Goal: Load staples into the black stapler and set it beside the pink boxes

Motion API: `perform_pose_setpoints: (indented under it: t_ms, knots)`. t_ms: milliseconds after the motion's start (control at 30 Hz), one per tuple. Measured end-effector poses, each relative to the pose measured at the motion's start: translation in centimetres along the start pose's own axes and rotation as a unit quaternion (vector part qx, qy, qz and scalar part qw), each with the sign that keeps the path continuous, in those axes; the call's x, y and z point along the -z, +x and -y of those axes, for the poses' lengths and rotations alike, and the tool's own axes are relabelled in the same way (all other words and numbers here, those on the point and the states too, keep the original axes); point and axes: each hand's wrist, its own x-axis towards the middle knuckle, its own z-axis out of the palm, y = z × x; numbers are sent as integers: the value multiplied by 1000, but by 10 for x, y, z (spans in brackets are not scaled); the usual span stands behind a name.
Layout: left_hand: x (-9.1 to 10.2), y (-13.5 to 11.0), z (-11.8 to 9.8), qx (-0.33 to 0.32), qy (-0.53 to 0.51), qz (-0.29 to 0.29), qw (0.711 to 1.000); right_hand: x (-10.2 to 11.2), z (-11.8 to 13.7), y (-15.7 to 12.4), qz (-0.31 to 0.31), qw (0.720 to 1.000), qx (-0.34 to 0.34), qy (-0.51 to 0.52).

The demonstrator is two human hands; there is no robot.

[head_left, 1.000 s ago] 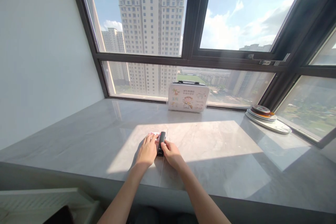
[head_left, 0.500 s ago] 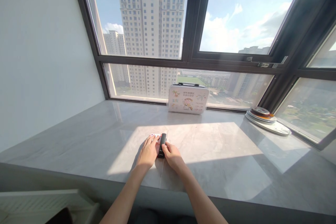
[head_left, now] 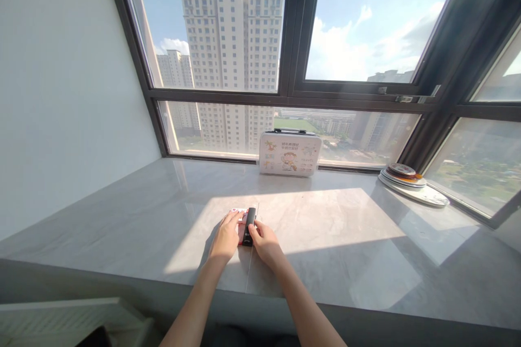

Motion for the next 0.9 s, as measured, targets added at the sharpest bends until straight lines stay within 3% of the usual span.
perform_pose_setpoints:
  t_ms: [100, 200, 333, 367, 433, 467, 533, 700, 900]
  knots:
    - [11, 0, -2, 19, -3, -26, 999, 2, -8, -3, -29, 999, -18, 10]
    - [27, -7, -14, 37, -4, -68, 997, 18, -19, -15, -72, 997, -29, -3]
    - [29, -32, -66, 23, -4, -103, 994, 62, -34, -38, -111, 991, -27, -65]
    - [24, -39, -84, -7, -6, -78, 997, 75, -38, -43, -115, 989, -24, -86]
    - [5, -48, -119, -120, 14, 50, 991, 101, -45, -52, -119, 984, -16, -130]
    - [-6, -49, -133, -143, 29, 89, 985, 113, -48, -55, -118, 981, -11, -151]
    - [-29, -48, -150, -147, 38, 105, 983, 133, -53, -63, -109, 975, -7, -193]
    - [-66, -38, -147, -103, 81, 99, 986, 146, -60, -83, -83, 960, -19, -267]
    - [-75, -44, -139, -90, 118, 89, 985, 129, -55, -94, -80, 899, -43, -429]
